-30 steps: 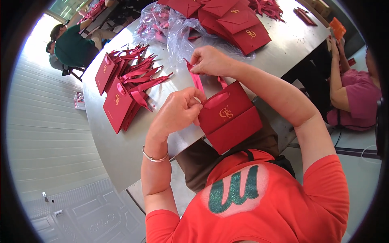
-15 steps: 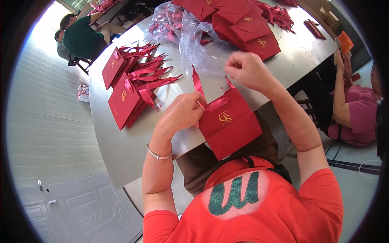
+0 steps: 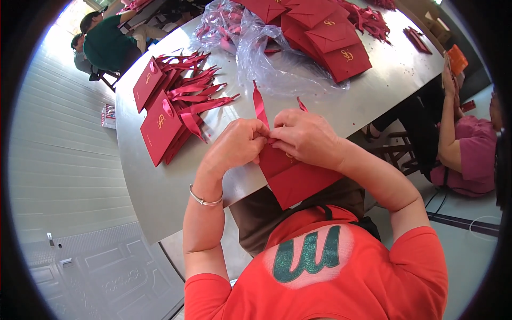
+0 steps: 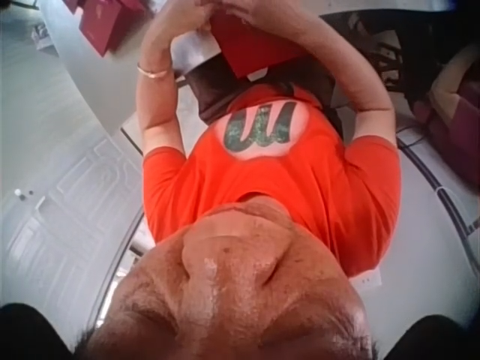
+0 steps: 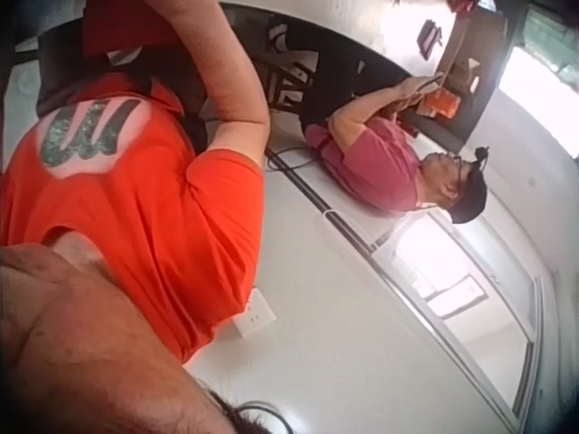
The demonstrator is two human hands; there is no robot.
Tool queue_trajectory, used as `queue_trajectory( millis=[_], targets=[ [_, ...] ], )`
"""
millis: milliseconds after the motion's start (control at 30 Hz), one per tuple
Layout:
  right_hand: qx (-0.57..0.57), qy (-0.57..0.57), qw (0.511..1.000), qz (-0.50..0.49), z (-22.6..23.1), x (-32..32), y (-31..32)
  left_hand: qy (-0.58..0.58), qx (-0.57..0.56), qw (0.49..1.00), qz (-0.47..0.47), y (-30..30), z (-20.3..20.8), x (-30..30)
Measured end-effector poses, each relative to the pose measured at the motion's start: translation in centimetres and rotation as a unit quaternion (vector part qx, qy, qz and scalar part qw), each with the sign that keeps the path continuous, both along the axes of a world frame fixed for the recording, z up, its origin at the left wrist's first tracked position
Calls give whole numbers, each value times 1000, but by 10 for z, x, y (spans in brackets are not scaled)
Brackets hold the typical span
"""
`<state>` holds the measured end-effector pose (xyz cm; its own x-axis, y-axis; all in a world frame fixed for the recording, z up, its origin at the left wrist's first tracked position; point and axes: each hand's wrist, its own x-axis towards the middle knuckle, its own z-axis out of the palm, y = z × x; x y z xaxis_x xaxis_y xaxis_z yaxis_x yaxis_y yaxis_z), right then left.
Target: The person assembles gift bags by folding the bags and threading ribbon handles through their slots by hand.
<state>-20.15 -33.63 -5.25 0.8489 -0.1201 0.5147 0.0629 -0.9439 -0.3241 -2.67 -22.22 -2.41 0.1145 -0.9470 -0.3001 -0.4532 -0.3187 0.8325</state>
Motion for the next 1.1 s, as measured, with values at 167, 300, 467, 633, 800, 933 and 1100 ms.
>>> queue_trajectory(
  millis=[167, 300, 467, 633, 800, 933, 1100],
  targets=[
    [-32, -39, 999, 15, -12, 3, 1, -10, -8, 1000, -7, 1, -1, 1],
    [36, -74, 996, 31, -10, -2, 0, -27, -2, 1000, 0, 0, 3, -2],
    [119, -84, 989, 14, -1, -9, -6, -36, 2, 999, -1, 0, 5, -3],
    [276, -51, 944, -175, 7, -19, -49, -130, -58, 990, -18, 4, 3, -7],
    [409, 225, 862, -197, 16, -13, -66, -134, -81, 987, -28, 7, 5, -9],
    [381, 255, 873, -164, 22, -12, -67, -97, -42, 994, -11, 6, 11, -8],
    [263, 325, 897, -142, 31, -8, -60, -81, -70, 994, -28, 9, 8, -7]
  ],
)
